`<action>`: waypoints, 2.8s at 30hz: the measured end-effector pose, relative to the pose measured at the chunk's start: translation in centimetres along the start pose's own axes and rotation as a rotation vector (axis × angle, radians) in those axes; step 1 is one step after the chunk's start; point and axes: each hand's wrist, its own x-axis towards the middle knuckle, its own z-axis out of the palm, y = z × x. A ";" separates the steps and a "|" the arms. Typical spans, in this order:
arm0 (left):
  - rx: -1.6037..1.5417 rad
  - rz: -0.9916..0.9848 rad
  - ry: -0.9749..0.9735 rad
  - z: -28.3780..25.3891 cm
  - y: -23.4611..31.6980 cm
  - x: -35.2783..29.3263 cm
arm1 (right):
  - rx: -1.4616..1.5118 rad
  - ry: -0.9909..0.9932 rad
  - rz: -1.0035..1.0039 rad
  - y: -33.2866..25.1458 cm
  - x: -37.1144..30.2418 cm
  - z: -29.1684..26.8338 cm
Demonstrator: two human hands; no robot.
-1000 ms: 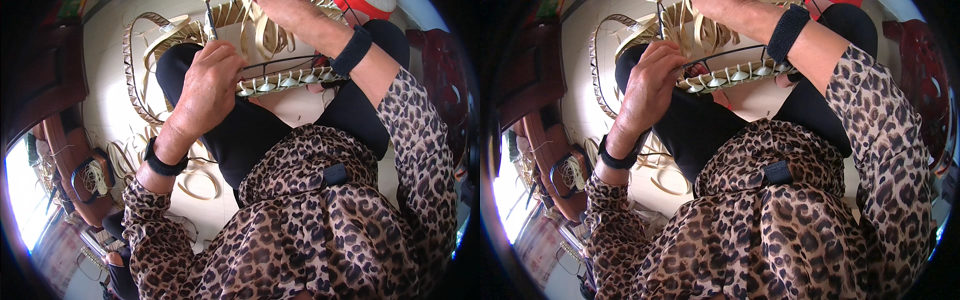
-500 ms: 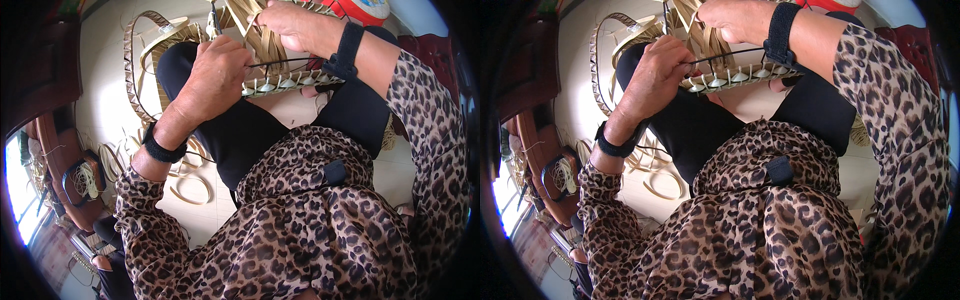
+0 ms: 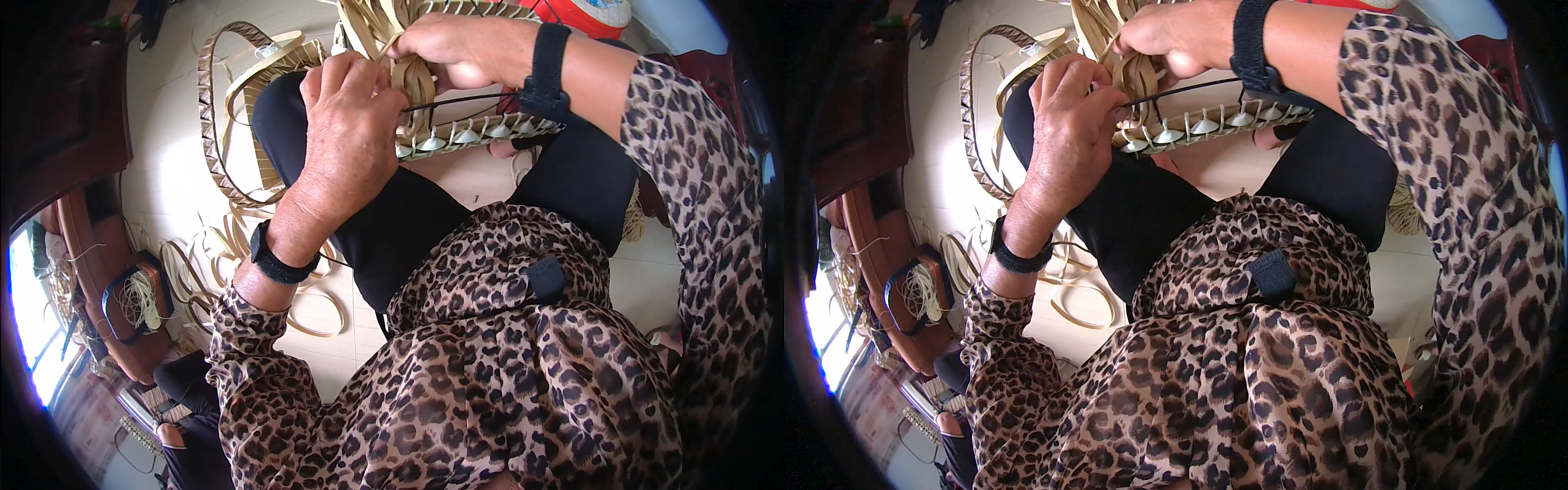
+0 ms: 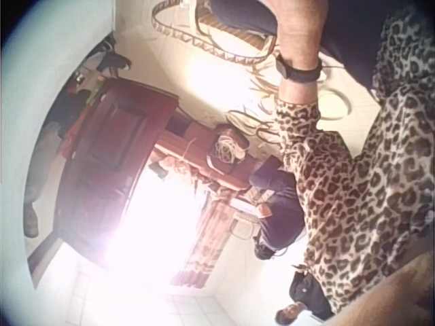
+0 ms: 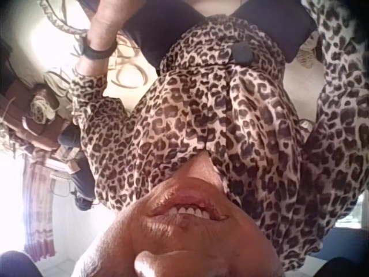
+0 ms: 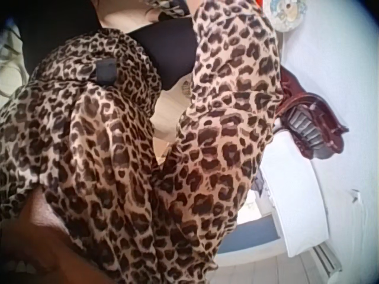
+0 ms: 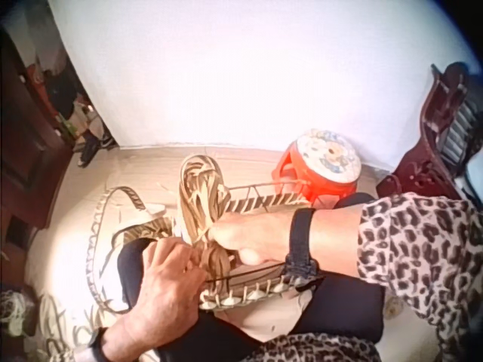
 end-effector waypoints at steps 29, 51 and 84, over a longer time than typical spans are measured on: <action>-0.045 0.019 0.065 -0.2 -1.0 -0.4 | -0.590 -0.031 0.166 -1.7 -2.4 1.6; -0.019 -0.689 0.214 -0.1 3.7 -1.5 | -0.164 -0.462 0.144 -1.1 -3.6 0.8; -1.196 -1.356 0.323 1.7 6.3 -1.4 | -0.344 -0.423 -0.048 0.2 -3.0 -1.9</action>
